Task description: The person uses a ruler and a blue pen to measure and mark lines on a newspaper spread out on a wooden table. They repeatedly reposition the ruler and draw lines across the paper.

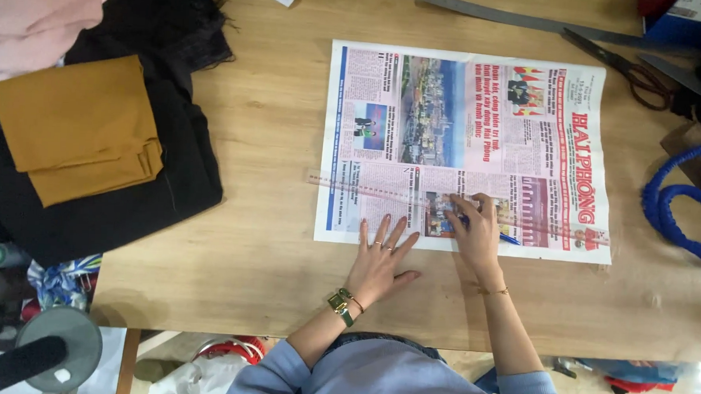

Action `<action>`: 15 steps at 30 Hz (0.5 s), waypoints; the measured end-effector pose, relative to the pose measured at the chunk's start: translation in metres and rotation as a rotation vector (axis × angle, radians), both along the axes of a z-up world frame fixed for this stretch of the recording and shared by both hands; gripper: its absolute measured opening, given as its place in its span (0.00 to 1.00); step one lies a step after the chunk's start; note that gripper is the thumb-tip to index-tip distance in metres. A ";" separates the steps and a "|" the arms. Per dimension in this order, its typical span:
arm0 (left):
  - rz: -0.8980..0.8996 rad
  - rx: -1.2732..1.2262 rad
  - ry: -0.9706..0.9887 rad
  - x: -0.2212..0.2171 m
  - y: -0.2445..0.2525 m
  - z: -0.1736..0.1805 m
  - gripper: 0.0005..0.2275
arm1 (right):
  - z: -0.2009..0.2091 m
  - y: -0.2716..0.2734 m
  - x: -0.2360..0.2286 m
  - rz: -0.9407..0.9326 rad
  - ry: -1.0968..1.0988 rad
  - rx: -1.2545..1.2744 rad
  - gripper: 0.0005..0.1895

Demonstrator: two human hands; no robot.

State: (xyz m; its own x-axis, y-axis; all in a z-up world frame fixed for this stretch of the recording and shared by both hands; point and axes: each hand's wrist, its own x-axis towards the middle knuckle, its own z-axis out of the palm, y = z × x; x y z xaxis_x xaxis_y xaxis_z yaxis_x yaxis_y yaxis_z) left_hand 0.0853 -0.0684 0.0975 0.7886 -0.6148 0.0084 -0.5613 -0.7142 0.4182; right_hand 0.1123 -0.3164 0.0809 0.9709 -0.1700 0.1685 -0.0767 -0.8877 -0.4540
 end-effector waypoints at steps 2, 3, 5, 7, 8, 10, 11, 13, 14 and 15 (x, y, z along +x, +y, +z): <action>0.004 -0.011 -0.015 0.000 0.001 -0.003 0.34 | -0.004 0.005 0.001 0.019 0.007 -0.033 0.19; -0.001 -0.020 -0.032 -0.001 0.001 -0.004 0.35 | -0.006 0.007 0.002 0.029 0.013 -0.064 0.20; 0.003 -0.026 -0.033 -0.002 0.001 -0.005 0.35 | -0.004 0.019 0.000 0.046 0.019 -0.059 0.19; 0.008 -0.032 -0.037 0.000 0.001 -0.003 0.34 | -0.004 0.028 0.003 0.065 0.021 -0.053 0.19; 0.006 -0.047 -0.017 0.000 0.001 -0.002 0.34 | -0.006 0.031 0.003 0.072 0.022 -0.054 0.19; 0.009 -0.062 0.001 -0.001 0.001 0.002 0.33 | -0.004 0.034 0.001 0.083 0.021 -0.054 0.18; 0.013 -0.073 0.010 -0.001 0.002 0.004 0.33 | -0.001 0.036 0.000 0.091 0.024 -0.044 0.18; 0.020 -0.086 0.017 0.001 0.002 0.007 0.32 | 0.005 0.038 0.001 0.103 0.026 -0.035 0.19; 0.028 -0.084 0.013 0.000 0.002 0.007 0.32 | 0.008 0.038 -0.001 0.104 0.033 -0.023 0.18; 0.036 -0.081 0.008 -0.001 0.001 0.007 0.31 | 0.010 0.039 -0.002 0.105 0.039 -0.011 0.17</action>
State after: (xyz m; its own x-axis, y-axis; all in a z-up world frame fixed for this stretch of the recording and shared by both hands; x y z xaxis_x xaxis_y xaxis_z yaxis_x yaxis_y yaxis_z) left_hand 0.0844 -0.0672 0.1049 0.8102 -0.5840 0.0506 -0.5326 -0.6973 0.4797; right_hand 0.1101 -0.2774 0.0908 0.9892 -0.0649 0.1314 -0.0001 -0.8969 -0.4423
